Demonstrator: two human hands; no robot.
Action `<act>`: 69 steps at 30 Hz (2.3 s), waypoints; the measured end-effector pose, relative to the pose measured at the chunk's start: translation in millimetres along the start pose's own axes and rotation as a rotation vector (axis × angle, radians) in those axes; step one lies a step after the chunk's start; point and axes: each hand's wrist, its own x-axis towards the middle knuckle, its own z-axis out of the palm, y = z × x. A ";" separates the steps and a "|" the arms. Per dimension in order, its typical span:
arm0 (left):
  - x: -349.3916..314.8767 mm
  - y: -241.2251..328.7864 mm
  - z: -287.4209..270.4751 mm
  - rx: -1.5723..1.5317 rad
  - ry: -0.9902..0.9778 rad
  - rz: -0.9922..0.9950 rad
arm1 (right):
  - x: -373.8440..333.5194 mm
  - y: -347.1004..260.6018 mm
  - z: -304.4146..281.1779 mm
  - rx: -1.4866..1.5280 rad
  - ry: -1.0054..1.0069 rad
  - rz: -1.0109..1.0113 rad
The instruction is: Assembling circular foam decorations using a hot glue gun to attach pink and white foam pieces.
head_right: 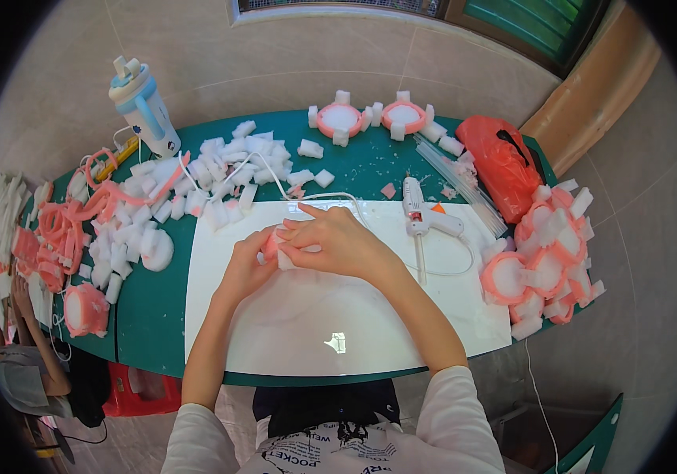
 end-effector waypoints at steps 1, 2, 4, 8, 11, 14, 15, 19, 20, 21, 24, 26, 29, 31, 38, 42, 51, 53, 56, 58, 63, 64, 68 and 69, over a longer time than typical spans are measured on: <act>-0.4 0.5 -0.4 -0.001 -0.008 -0.005 | -0.1 -1.4 0.3 -0.010 -0.002 -0.038; -0.5 0.2 -0.6 -0.001 -0.008 -0.005 | 0.3 -0.7 0.3 -0.009 -0.001 -0.038; 0.2 -0.7 -0.7 -0.002 0.004 0.008 | 1.3 2.4 -0.5 0.036 -0.002 0.060; -0.6 4.4 -0.7 0.008 -0.002 0.020 | 0.1 3.3 -4.9 0.035 -0.008 0.100; -1.0 1.9 0.0 0.011 0.001 0.022 | 1.3 0.1 -9.7 0.056 -0.041 0.103; -2.3 1.2 1.1 0.031 0.011 0.050 | -1.5 0.1 -22.4 0.152 -0.138 0.063; -2.5 0.4 1.3 0.065 0.024 0.088 | -2.8 -2.0 -28.9 0.161 -0.116 0.047; -1.4 4.1 1.8 -0.039 0.051 0.047 | -4.5 -10.5 -53.2 0.204 -0.039 0.138; -0.9 6.8 0.7 -0.043 0.050 0.048 | -6.7 -13.8 -58.2 0.008 -0.042 0.122; -0.7 10.1 -1.1 -0.134 0.019 0.001 | -9.8 -11.7 -58.4 0.005 -0.041 0.124; -1.9 6.6 -0.6 -0.319 -0.005 -0.077 | -17.9 -3.8 -51.3 0.105 -0.152 0.373; -2.3 4.8 0.2 -0.411 0.007 -0.111 | -20.3 -5.0 -43.6 0.177 -0.160 0.514; -0.4 10.4 4.8 -0.718 0.108 -0.179 | -37.4 1.5 -31.2 0.426 0.019 0.523; -0.5 14.5 4.8 -0.754 0.160 -0.283 | -43.6 -3.0 -20.0 0.434 0.002 0.525; -2.6 22.4 5.7 -0.754 0.152 -0.260 | -44.2 11.2 4.0 0.325 0.116 0.436; -3.9 15.4 7.7 -0.701 0.148 -0.332 | -51.8 24.0 11.1 0.345 0.181 0.404; -1.7 3.6 4.8 -0.714 0.036 -0.293 | -56.2 30.6 14.6 0.516 0.274 0.398; -2.0 4.1 3.3 -0.743 -0.025 -0.319 | -57.3 33.1 16.3 0.631 0.317 0.386; -4.5 -5.0 7.5 -0.678 -0.042 -0.219 | -56.9 30.9 14.6 0.600 0.293 0.388; -4.6 -3.8 9.4 -0.749 -0.053 -0.138 | -57.4 30.4 15.8 0.603 0.280 0.396; -1.9 4.4 9.1 -0.769 -0.110 -0.195 | -59.6 32.7 16.1 0.700 0.285 0.394; -2.3 4.8 9.6 -0.770 -0.124 -0.234 | -59.9 34.1 17.4 0.743 0.300 0.386; -2.2 1.4 13.4 -0.781 -0.075 -0.198 | -59.2 35.9 22.5 0.720 0.331 0.414; -1.4 1.3 11.7 -0.758 -0.054 -0.197 | -59.7 37.2 24.4 0.720 0.332 0.414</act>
